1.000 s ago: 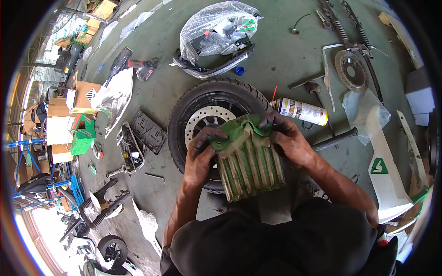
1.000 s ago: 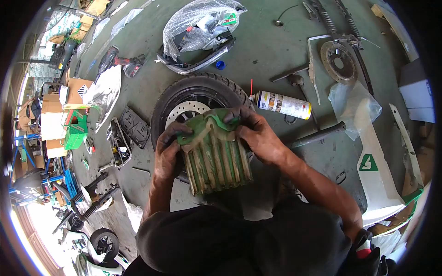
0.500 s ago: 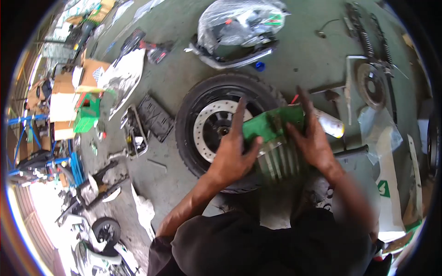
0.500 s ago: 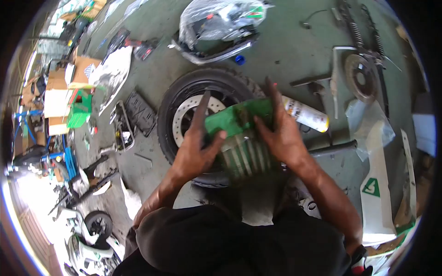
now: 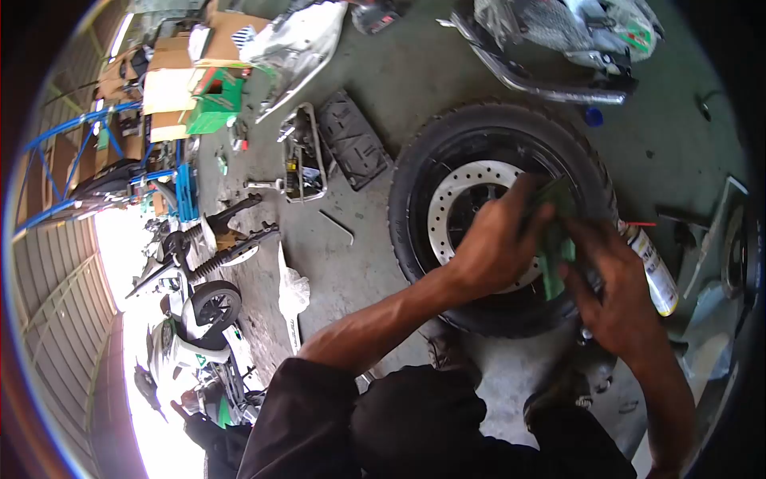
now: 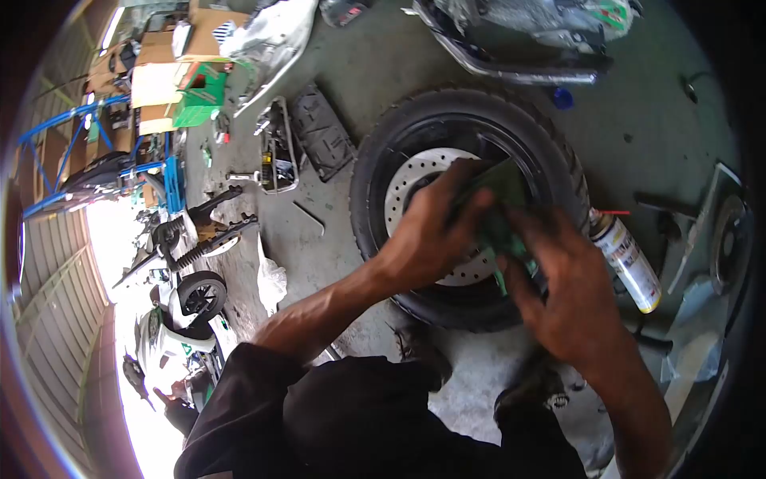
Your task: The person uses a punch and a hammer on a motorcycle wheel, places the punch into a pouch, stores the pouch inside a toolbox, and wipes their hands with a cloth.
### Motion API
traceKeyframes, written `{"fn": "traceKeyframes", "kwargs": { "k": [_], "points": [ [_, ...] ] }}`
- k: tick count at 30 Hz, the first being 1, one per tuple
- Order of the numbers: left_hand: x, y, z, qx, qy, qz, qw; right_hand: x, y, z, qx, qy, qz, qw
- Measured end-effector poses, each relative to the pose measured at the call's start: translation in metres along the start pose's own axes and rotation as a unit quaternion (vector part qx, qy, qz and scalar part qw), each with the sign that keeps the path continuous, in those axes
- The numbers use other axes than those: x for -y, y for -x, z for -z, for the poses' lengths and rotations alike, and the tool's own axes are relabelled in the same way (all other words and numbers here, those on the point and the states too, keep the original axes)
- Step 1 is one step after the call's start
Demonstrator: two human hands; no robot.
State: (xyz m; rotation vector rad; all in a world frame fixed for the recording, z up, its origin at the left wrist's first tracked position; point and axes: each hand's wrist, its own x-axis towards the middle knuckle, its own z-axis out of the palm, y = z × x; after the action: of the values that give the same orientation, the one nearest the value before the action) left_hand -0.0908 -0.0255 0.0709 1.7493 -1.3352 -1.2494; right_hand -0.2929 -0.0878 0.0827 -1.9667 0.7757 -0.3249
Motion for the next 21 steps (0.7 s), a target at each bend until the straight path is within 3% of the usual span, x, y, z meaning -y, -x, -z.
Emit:
{"fn": "traceKeyframes", "kwargs": {
  "k": [2,4,5,6,7,8,9,11,12,15,17,18,19,20,21],
  "points": [
    [-0.006,0.018,0.006,0.013,0.069,-0.026,0.997,-0.004,-0.005,0.007,-0.024,0.001,-0.018,1.000],
    [-0.033,0.051,0.021,0.024,0.139,-0.005,0.990,0.014,0.001,0.015,0.075,-0.163,-0.110,0.978],
    [-0.048,0.066,0.027,0.018,0.165,-0.007,0.986,0.028,0.005,0.016,0.126,-0.250,-0.153,0.948],
    [-0.065,0.082,0.031,0.010,0.191,-0.005,0.982,0.048,0.009,0.028,0.223,-0.301,-0.260,0.890],
    [-0.083,0.100,0.039,0.001,0.216,-0.006,0.976,0.065,0.017,0.026,0.242,-0.363,-0.277,0.856],
    [-0.102,0.121,0.049,0.030,0.276,0.076,0.958,0.083,0.025,0.027,0.257,-0.416,-0.296,0.821],
    [-0.118,0.142,0.058,-0.006,0.168,0.051,0.984,0.103,0.034,0.031,0.269,-0.462,-0.316,0.784],
    [-0.150,0.180,0.075,-0.072,-0.057,-0.005,0.996,0.148,0.048,0.047,0.255,-0.371,-0.297,0.842],
    [-0.168,0.202,0.088,-0.135,-0.094,0.001,0.986,0.171,0.054,0.056,0.244,-0.325,-0.277,0.871],
    [-0.220,0.292,0.122,-0.115,-0.040,0.205,0.971,0.217,0.076,0.094,0.321,-0.177,-0.223,0.903],
    [-0.263,0.359,0.132,-0.078,-0.007,0.321,0.944,0.234,0.111,0.120,0.307,-0.105,-0.216,0.921],
    [-0.286,0.391,0.134,-0.064,-0.020,0.331,0.941,0.256,0.115,0.140,0.335,-0.071,-0.270,0.900],
    [-0.312,0.420,0.136,-0.051,-0.034,0.337,0.939,0.232,0.156,0.153,0.294,-0.022,-0.225,0.929],
    [-0.342,0.446,0.139,-0.059,-0.053,0.339,0.938,0.263,0.156,0.174,0.319,-0.004,-0.312,0.895],
    [-0.370,0.470,0.141,-0.067,-0.069,0.341,0.935,0.258,0.182,0.191,0.297,0.038,-0.276,0.913]
  ]
}}
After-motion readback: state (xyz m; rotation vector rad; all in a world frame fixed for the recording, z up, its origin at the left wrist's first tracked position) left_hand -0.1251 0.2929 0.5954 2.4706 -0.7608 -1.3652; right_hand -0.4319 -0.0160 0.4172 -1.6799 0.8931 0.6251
